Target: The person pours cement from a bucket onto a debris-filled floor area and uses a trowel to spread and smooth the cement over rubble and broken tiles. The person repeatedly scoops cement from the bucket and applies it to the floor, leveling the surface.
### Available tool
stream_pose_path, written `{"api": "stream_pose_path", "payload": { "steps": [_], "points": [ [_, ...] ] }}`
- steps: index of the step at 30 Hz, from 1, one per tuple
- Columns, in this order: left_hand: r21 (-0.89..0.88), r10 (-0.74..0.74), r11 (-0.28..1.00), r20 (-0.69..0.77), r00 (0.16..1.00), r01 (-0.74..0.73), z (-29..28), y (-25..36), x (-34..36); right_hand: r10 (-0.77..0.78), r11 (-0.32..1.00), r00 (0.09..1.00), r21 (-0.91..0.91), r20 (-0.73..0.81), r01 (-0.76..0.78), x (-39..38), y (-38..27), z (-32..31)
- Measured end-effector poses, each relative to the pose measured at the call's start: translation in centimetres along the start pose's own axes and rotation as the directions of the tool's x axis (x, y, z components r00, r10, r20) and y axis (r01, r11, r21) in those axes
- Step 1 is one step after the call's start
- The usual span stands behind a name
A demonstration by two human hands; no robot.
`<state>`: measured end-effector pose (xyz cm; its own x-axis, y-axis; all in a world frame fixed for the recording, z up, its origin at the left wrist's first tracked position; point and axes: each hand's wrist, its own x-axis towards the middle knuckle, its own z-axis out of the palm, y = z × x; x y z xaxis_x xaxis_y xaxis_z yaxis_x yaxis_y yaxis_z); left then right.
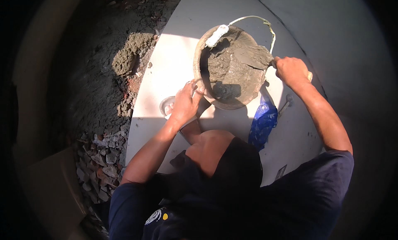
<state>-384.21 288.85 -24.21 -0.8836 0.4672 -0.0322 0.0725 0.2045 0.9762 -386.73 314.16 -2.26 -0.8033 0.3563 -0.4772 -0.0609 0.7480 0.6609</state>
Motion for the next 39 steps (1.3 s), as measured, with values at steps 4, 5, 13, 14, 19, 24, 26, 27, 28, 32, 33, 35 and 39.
{"api": "stream_pose_path", "payload": {
  "steps": [4,5,13,14,19,24,26,27,28,32,33,35,39],
  "points": [
    [0.071,0.027,0.997,0.016,1.0,-0.029,-0.1,-0.1,0.3,-0.251,0.922,0.968,0.302,-0.008,0.242,2.6,-7.4,5.1],
    [0.086,0.04,0.995,0.017,0.999,-0.041,-0.1,-0.2,0.2,-0.204,0.912,0.979,0.36,-0.017,0.196,1.9,-7.7,6.4],
    [0.036,-0.009,0.999,0.096,0.995,0.005,-0.1,-0.7,0.3,-0.264,0.777,0.931,0.628,0.253,0.05,-0.2,-8.2,7.3],
    [0.009,-0.035,0.999,0.102,0.994,0.035,-0.2,-0.7,0.2,-0.298,0.727,0.94,0.678,0.164,0.112,-0.5,-8.2,6.9],
    [0.055,-0.107,0.994,0.176,0.979,0.099,-0.4,-0.6,0.3,-0.336,0.627,0.908,0.778,0.25,0.018,-1.6,-8.3,6.4],
    [0.065,-0.14,0.989,0.171,0.975,0.131,-1.0,-0.1,0.3,-0.297,0.454,0.929,0.888,0.222,-0.067,-2.5,-8.5,7.6],
    [0.079,-0.166,0.985,0.202,0.965,0.152,-1.1,0.0,0.4,-0.242,0.436,0.92,0.881,0.31,-0.182,-3.0,-8.2,8.1],
    [0.097,-0.186,0.981,0.213,0.959,0.168,-1.2,0.0,0.4,-0.253,0.286,0.934,0.941,0.254,-0.178,-3.3,-8.0,8.3],
    [0.099,-0.174,0.983,0.207,0.963,0.156,-1.1,0.0,0.5,-0.243,0.239,0.908,0.929,0.34,-0.284,-3.8,-7.5,8.6],
    [0.163,-0.144,0.98,0.196,0.97,0.112,-0.9,0.0,0.4,-0.225,0.114,0.944,0.969,0.241,-0.22,-5.4,-4.5,9.0],
    [0.152,-0.176,0.977,0.198,0.964,0.147,-0.9,0.0,0.3,-0.205,0.168,0.964,0.976,0.168,-0.135,-5.7,-3.4,8.7],
    [0.123,-0.164,0.982,0.199,0.966,0.141,-0.9,0.1,0.2,-0.179,0.206,0.966,0.968,0.185,-0.147,-6.1,-1.3,7.0],
    [0.082,-0.162,0.985,0.194,0.968,0.148,-1.3,0.5,0.3,-0.159,0.437,0.976,0.897,0.147,-0.064,-4.8,1.8,-1.8]
  ]
}}
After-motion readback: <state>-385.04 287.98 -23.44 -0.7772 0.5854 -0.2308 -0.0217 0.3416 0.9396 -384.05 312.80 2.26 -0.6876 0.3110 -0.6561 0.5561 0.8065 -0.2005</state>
